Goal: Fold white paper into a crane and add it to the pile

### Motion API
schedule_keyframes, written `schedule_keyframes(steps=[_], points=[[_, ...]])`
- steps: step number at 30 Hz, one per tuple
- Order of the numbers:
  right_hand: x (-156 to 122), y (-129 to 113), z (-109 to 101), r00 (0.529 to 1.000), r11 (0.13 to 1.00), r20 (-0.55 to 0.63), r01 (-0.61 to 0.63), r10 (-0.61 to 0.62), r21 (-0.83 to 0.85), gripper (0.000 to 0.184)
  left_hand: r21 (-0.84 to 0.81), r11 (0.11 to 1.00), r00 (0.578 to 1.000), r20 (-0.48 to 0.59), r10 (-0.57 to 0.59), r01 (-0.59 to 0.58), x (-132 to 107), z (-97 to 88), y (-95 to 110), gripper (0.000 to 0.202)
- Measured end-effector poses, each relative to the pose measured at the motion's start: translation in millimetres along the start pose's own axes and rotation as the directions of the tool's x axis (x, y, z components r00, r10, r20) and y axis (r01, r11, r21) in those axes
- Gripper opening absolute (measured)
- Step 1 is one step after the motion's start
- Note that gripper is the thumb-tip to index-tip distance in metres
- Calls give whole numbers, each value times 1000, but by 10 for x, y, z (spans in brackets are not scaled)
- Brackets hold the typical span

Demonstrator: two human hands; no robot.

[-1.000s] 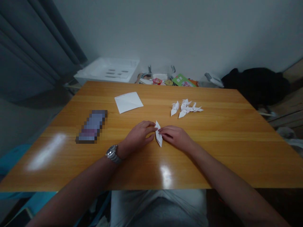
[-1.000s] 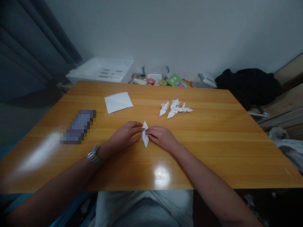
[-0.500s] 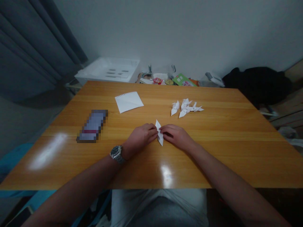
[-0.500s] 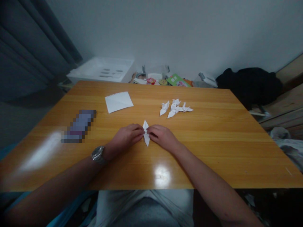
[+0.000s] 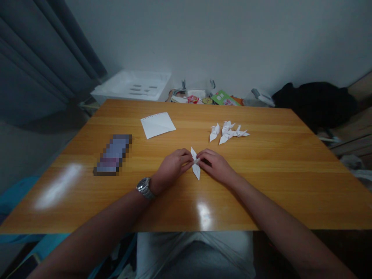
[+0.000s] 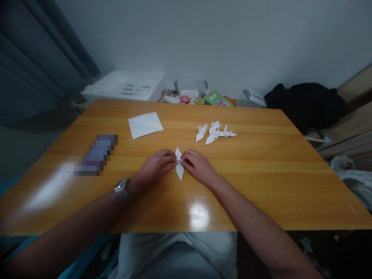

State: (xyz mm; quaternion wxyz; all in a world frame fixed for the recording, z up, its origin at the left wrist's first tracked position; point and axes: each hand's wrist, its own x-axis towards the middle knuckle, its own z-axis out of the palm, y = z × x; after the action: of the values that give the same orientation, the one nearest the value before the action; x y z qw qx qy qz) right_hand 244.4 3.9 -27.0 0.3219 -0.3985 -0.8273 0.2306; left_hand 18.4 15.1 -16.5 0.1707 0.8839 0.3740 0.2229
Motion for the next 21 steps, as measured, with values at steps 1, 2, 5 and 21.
schedule_keyframes(steps=[1, 2, 5, 21], points=[[-1, -1, -1, 1000, 1000, -2, -3, 3, 1, 7, -23, 1000, 1000, -17, -7, 7, 5, 17, -14, 22], [-2, 1, -1, 1000, 1000, -2, -2, 2, 1, 7, -44, 999, 1000, -27, -16, 14, 11, 33, -27, 22], [4, 16, 5, 1000, 1000, -10, 12, -12, 8, 7, -87, 996, 999, -32, -36, 33, 27, 65, -56, 23], [21, 57, 15, 999, 999, -1, 45, -45, 23, 4, -85, 994, 997, -34, -74, 71, 30, 47, -28, 19]])
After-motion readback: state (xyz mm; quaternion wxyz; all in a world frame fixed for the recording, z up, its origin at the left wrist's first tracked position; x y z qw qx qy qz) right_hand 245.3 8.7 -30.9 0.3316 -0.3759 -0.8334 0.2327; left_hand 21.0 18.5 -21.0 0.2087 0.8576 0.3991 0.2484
